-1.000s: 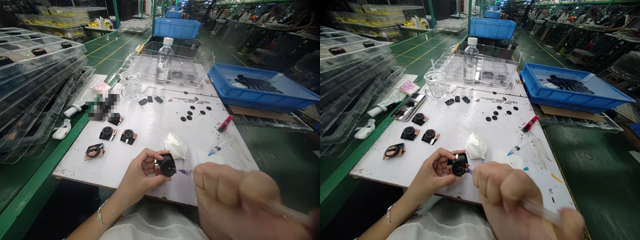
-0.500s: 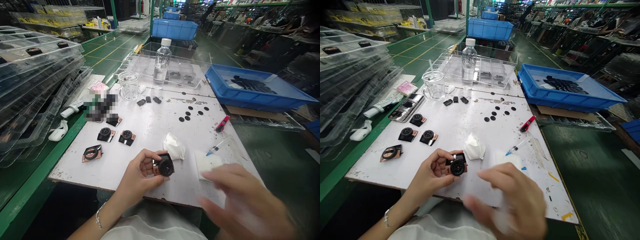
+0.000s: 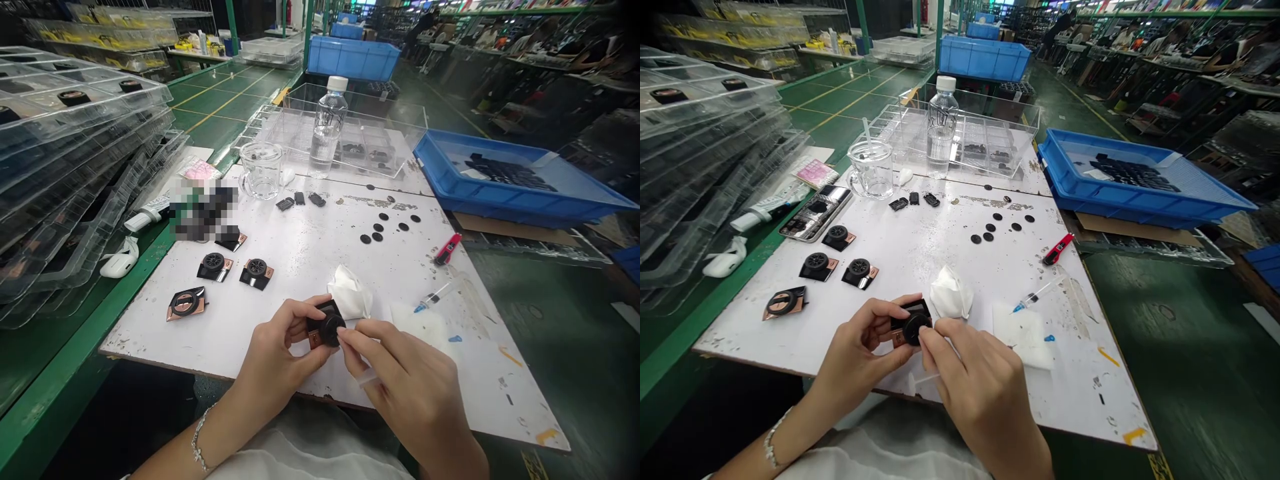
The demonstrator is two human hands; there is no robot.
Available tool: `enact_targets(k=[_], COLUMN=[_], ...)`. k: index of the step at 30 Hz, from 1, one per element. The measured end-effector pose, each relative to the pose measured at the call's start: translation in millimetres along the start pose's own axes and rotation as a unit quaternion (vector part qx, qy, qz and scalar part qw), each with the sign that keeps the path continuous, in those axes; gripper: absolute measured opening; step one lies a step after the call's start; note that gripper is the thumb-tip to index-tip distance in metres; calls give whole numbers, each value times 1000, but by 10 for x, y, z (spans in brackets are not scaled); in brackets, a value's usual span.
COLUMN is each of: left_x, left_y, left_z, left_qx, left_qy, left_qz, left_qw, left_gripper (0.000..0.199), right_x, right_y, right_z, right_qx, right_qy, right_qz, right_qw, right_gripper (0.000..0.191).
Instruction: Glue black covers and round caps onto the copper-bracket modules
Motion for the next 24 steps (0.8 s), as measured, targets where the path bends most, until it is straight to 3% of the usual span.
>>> enact_targets(k=[10,19,24], left_x=[17,-62,-176], left_y=[-21,13,-12], left_z=[-54,-63,-51], left_qx=[-1,-17,-15], left_qy=[2,4,20], left_qz=[-26,17,22], left_qw=[1000,1000,999], left_gripper=[28,30,30], right_x=[96,85,36], right_y=[2,32,239], right_z=[1,-93,98], right_qx=[-12,-7,54], right_qy=[3,17,53], right_qz=[17,0,17], right_qw=[1000,1000,997], right_gripper=[8,12,7])
Point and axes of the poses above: each hand's wrist, its own z-axis away from the middle knuckle, its own x-axis out of the palm, y = z × x, the point moved 9 cm from there along -z, towards the middle knuckle, and after that the axes turned 2 degrees about z, right-handed, at the moved point
